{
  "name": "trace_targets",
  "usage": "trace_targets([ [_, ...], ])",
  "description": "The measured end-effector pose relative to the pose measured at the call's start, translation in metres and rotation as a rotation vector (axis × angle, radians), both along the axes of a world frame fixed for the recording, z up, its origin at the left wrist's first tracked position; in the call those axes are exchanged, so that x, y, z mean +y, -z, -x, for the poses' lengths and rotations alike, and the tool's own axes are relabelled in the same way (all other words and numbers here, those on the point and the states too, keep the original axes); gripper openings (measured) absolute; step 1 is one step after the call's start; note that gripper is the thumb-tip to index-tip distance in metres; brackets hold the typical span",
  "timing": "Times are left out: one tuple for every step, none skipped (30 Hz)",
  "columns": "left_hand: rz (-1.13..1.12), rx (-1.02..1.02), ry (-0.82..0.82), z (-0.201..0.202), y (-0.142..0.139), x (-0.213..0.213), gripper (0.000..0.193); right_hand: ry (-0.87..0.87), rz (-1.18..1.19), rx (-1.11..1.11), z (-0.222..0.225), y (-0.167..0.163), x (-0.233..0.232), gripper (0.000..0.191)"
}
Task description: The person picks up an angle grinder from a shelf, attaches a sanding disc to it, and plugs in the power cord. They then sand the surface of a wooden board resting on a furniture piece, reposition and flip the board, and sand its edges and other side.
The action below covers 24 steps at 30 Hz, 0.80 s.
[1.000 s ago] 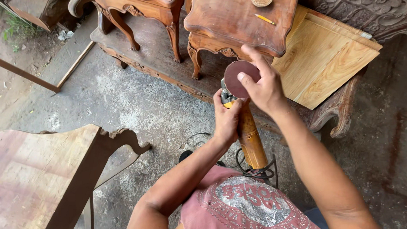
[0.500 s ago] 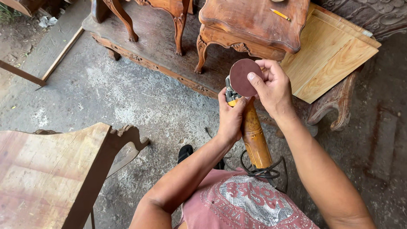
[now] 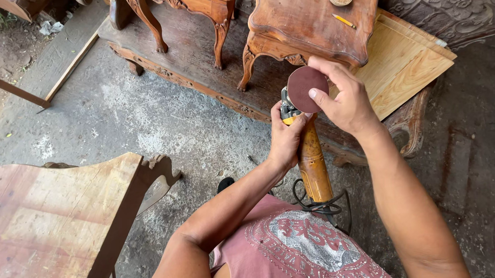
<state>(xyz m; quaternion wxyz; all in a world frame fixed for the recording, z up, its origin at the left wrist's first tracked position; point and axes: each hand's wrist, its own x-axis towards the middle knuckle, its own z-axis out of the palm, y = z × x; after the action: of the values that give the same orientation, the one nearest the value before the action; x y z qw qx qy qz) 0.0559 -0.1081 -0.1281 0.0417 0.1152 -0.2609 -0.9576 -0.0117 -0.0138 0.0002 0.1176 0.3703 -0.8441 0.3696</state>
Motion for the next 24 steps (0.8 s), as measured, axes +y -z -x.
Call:
trace_targets([
  [0.009, -0.003, 0.006, 0.001, -0.002, -0.001, 0.067, 0.078, -0.047, -0.014, -0.001, -0.004, 0.000, 0.043],
  [0.024, -0.003, 0.007, 0.002, -0.003, -0.003, 0.067, 0.153, -0.095, -0.030, -0.002, -0.008, 0.000, 0.037],
  [0.038, -0.005, 0.008, 0.003, -0.004, -0.005, 0.067, 0.265, -0.139, -0.071, -0.004, -0.011, 0.000, 0.031],
  [0.053, -0.007, 0.007, 0.004, -0.005, -0.007, 0.067, 0.375, -0.183, -0.111, -0.006, -0.013, 0.000, 0.027],
  [0.075, -0.007, 0.016, 0.004, -0.006, -0.010, 0.067, 0.484, -0.225, -0.151, -0.008, -0.016, -0.001, 0.027],
  [0.096, -0.008, 0.024, 0.005, -0.007, -0.012, 0.068, 0.440, -0.200, -0.055, -0.010, -0.019, -0.002, 0.028],
  [0.118, -0.011, 0.032, 0.006, -0.008, -0.014, 0.068, 0.394, -0.175, 0.038, -0.011, -0.022, -0.004, 0.030],
  [0.124, 0.010, 0.022, 0.007, -0.008, -0.015, 0.068, 0.348, -0.150, 0.130, -0.011, -0.026, -0.007, 0.033],
  [0.130, 0.032, 0.014, 0.009, -0.010, -0.016, 0.068, 0.219, -0.178, 0.252, -0.011, -0.031, -0.009, 0.035],
  [0.136, 0.055, 0.007, 0.010, -0.011, -0.017, 0.068, 0.090, -0.205, 0.372, -0.009, -0.037, -0.012, 0.039],
  [0.161, 0.082, -0.001, 0.011, -0.013, -0.018, 0.067, -0.039, -0.232, 0.492, -0.006, -0.043, -0.016, 0.045],
  [0.185, 0.111, -0.009, 0.012, -0.015, -0.019, 0.066, -0.101, -0.267, 0.481, -0.003, -0.050, -0.019, 0.044],
  [0.209, 0.140, -0.019, 0.012, -0.018, -0.020, 0.065, -0.165, -0.303, 0.471, 0.000, -0.057, -0.022, 0.044],
  [0.248, 0.126, -0.015, 0.013, -0.021, -0.021, 0.064, -0.229, -0.338, 0.462, 0.004, -0.064, -0.024, 0.045],
  [0.287, 0.110, -0.011, 0.012, -0.024, -0.023, 0.064, -0.077, -0.391, 0.303, 0.006, -0.070, -0.025, 0.038],
  [0.325, 0.093, -0.008, 0.012, -0.027, -0.025, 0.063, 0.072, -0.442, 0.142, 0.008, -0.075, -0.025, 0.032],
  [0.346, 0.083, 0.010, 0.011, -0.030, -0.028, 0.064, 0.219, -0.491, -0.023, 0.009, -0.080, -0.025, 0.027],
  [0.366, 0.073, 0.027, 0.010, -0.033, -0.031, 0.064, 0.367, -0.534, -0.085, 0.009, -0.083, -0.024, 0.027],
  [0.388, 0.064, 0.043, 0.011, -0.035, -0.033, 0.064, 0.516, -0.575, -0.146, 0.009, -0.085, -0.023, 0.030],
  [0.391, 0.066, 0.042, 0.011, -0.037, -0.036, 0.065, 0.666, -0.613, -0.209, 0.007, -0.087, -0.021, 0.035],
  [0.394, 0.067, 0.041, 0.012, -0.039, -0.038, 0.065, 0.505, -0.542, -0.018, 0.005, -0.087, -0.019, 0.034],
  [0.396, 0.070, 0.039, 0.013, -0.040, -0.039, 0.066, 0.339, -0.466, 0.170, 0.002, -0.087, -0.018, 0.037],
  [0.393, 0.098, 0.024, 0.015, -0.041, -0.040, 0.066, 0.172, -0.388, 0.355, 0.000, -0.087, -0.017, 0.043],
  [0.390, 0.126, 0.012, 0.017, -0.042, -0.040, 0.067, 0.184, -0.436, 0.349, -0.001, -0.087, -0.016, 0.043],
])
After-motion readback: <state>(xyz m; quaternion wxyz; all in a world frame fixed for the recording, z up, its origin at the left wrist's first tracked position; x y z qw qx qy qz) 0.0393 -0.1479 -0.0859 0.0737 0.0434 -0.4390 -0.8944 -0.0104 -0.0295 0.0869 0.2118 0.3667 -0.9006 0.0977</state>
